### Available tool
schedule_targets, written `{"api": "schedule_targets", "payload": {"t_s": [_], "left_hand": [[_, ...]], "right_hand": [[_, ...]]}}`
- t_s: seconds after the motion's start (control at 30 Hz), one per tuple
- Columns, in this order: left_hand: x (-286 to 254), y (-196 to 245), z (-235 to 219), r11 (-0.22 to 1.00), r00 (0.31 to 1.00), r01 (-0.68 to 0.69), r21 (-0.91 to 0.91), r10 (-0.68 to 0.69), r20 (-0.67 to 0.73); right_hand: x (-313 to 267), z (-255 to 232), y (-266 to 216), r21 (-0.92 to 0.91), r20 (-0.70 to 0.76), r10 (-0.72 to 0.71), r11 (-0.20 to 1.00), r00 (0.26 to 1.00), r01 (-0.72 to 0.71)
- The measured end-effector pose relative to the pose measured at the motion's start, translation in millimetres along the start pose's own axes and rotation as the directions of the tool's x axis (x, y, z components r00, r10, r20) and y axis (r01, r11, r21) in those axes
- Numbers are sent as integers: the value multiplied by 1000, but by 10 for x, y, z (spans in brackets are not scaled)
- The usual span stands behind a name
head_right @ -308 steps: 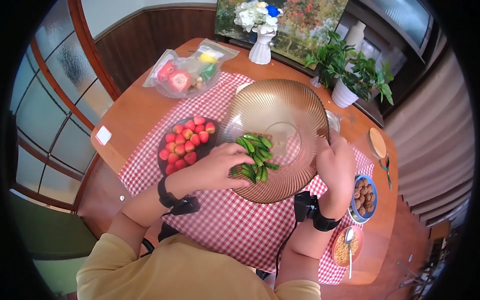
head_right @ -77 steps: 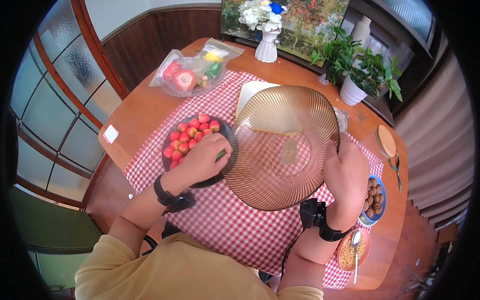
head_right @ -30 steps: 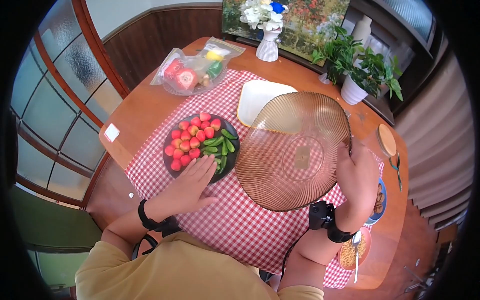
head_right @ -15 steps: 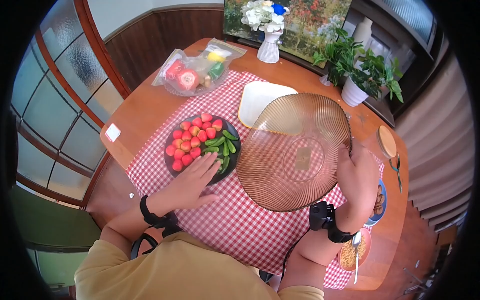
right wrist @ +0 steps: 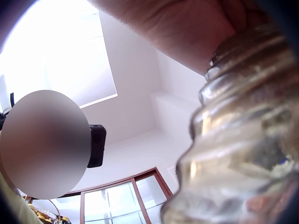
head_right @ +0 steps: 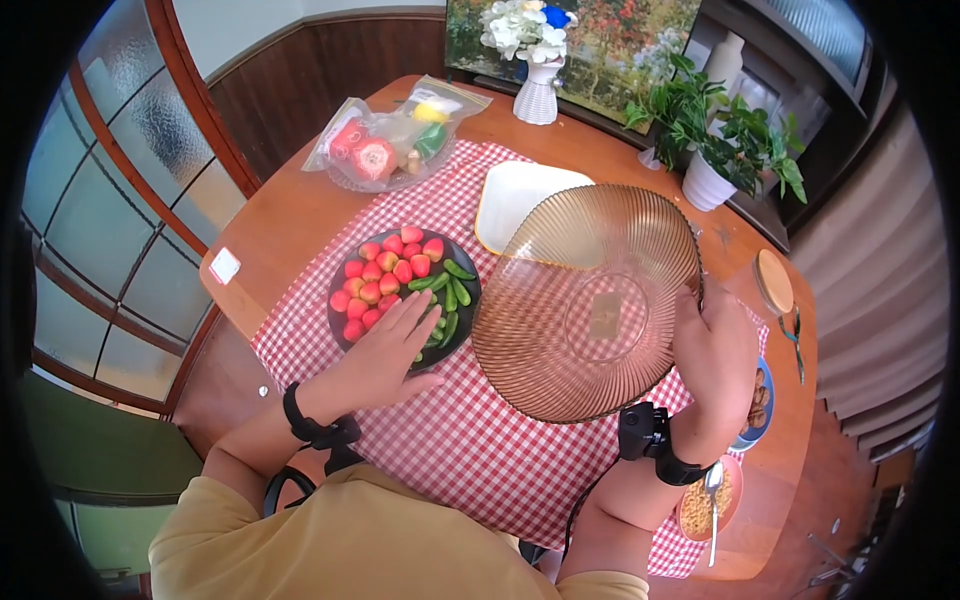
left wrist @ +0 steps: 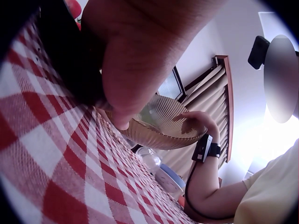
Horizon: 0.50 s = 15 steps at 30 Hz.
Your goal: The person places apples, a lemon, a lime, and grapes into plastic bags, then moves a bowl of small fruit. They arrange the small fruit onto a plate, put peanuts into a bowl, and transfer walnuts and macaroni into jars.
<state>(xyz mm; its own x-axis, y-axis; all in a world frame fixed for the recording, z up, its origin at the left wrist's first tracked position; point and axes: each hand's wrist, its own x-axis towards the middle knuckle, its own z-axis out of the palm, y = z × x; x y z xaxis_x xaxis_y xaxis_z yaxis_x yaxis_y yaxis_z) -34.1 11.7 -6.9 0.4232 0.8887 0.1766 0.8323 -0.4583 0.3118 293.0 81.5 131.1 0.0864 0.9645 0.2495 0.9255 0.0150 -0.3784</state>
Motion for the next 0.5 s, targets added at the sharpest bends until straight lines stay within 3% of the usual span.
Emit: {"api": "schedule_targets", "payload": {"t_s": [0.5], "left_hand": [[-3, -39, 52, 1000, 1000, 19, 13, -19, 12]], "right_hand": [[-9, -17, -31, 21, 11, -12, 1000, 1000, 11]]}}
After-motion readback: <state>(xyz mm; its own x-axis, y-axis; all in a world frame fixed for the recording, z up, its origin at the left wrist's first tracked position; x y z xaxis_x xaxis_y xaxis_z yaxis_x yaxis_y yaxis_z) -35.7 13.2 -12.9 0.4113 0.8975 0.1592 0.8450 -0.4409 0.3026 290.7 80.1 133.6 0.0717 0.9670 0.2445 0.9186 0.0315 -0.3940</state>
